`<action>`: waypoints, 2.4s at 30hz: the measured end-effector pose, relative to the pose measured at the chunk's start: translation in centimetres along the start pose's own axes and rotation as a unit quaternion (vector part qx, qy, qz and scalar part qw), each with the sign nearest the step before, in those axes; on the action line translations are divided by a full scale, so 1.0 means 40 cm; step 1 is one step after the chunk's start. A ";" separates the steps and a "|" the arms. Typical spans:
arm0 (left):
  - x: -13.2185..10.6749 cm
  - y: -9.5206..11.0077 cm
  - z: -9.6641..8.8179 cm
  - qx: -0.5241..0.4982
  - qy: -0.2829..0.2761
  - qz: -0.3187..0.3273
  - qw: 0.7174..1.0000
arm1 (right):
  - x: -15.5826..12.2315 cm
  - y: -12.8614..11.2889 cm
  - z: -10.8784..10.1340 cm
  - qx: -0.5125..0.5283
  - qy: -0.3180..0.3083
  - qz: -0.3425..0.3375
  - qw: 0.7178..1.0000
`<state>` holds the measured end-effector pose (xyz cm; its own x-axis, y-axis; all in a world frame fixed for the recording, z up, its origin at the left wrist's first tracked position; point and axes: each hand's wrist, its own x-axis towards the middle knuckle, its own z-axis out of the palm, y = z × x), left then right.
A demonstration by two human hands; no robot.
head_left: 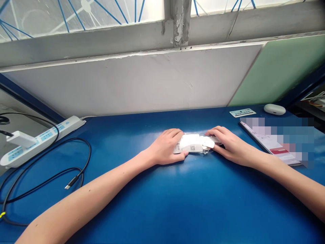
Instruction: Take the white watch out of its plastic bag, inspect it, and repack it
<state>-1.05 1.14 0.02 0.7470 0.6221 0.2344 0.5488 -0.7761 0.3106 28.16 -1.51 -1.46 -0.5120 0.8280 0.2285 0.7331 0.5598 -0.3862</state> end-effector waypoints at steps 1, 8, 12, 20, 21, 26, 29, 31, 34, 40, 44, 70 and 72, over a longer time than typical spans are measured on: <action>0.000 0.001 0.000 -0.001 -0.001 -0.002 1.000 | -0.002 0.003 0.001 -0.012 0.002 0.001 1.000; 0.000 0.001 0.001 0.000 0.011 -0.011 1.000 | 0.000 0.020 0.002 -0.113 0.047 0.007 0.992; 0.000 -0.003 0.003 0.003 0.018 -0.006 1.000 | 0.008 0.024 -0.002 -0.182 0.076 -0.025 0.980; 0.004 -0.003 -0.003 0.007 0.000 -0.022 1.000 | 0.006 0.008 -0.018 -0.167 0.202 -0.024 0.965; 0.005 0.000 -0.007 0.011 -0.008 -0.025 1.000 | 0.004 0.006 -0.020 -0.150 0.227 -0.029 0.962; 0.008 0.010 -0.049 0.047 -0.093 -0.037 0.994 | -0.004 -0.006 -0.012 -0.091 0.252 -0.064 0.961; 0.007 0.014 -0.079 0.066 -0.129 -0.082 0.986 | -0.002 -0.014 0.002 -0.070 0.225 -0.065 0.970; 0.007 0.021 -0.094 0.058 -0.120 -0.095 0.987 | 0.001 -0.021 0.008 -0.062 0.218 -0.065 0.972; 0.010 0.043 -0.101 0.047 -0.038 -0.053 0.997 | 0.004 -0.030 0.010 -0.076 0.244 -0.094 0.962; 0.022 0.083 -0.070 0.046 0.074 0.113 0.990 | -0.006 -0.072 0.012 -0.096 0.268 -0.168 0.944; 0.024 0.087 -0.049 0.085 0.060 0.144 0.984 | -0.018 -0.108 0.018 -0.065 0.258 -0.204 0.942; 0.017 0.135 -0.072 -0.407 0.021 -0.024 0.913 | 0.181 -0.259 -0.065 0.326 0.250 0.023 0.911; 0.020 0.144 -0.075 -0.509 0.028 -0.059 0.858 | 0.207 -0.269 -0.062 0.445 0.184 0.082 0.873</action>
<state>1.59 -2.52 4.76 0.6731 0.7171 0.1811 -0.0133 -0.2331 0.9724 17.15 -0.61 6.78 -0.1344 0.9404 0.3124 0.0622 0.3226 -0.9445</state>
